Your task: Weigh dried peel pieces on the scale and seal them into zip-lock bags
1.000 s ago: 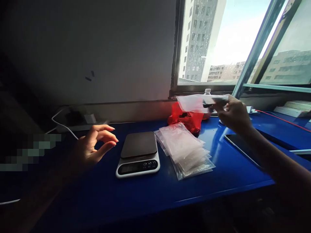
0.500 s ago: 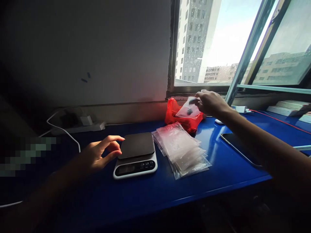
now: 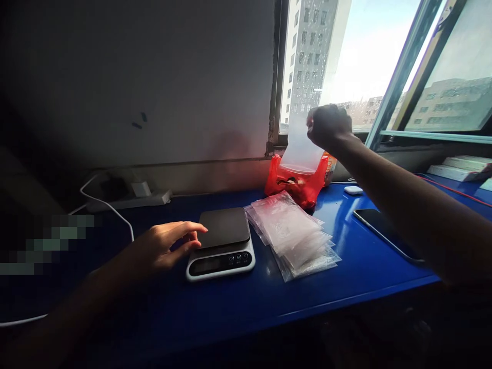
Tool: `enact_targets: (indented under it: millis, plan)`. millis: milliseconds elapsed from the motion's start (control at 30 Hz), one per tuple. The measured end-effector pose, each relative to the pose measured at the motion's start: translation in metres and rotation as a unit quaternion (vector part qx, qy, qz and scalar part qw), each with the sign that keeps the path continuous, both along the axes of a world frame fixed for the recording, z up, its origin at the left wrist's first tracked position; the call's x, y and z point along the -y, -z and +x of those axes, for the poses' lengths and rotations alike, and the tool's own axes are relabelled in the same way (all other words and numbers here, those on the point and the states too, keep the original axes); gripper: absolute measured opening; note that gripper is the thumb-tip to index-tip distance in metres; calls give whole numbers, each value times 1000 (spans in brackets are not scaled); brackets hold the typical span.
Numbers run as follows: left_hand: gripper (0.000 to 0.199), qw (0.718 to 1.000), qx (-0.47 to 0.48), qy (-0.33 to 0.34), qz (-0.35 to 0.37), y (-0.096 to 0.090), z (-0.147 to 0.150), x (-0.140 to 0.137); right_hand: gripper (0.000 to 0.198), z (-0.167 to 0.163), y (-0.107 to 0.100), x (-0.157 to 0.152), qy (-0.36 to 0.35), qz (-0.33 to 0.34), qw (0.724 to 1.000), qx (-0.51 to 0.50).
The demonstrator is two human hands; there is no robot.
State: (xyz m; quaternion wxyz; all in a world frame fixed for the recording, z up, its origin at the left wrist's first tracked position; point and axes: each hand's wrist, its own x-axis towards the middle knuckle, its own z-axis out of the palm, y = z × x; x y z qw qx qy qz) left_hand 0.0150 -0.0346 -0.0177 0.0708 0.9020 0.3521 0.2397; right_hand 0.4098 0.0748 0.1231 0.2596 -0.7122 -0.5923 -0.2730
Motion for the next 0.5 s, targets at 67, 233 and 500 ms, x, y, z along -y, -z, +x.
enact_targets:
  millis: [67,233,500]
  plan:
    - [24,1000,3,-3,-1,0,1,0,29,-1,0,9,-5,32,999,-6]
    - [29,997,71,-23,-22,2,6,2,30,-27,16,51,-119,224,951,-174]
    - [60,929,315,-68,-182,1,10,-6,10,-129,98,94,-462,46,738,-490]
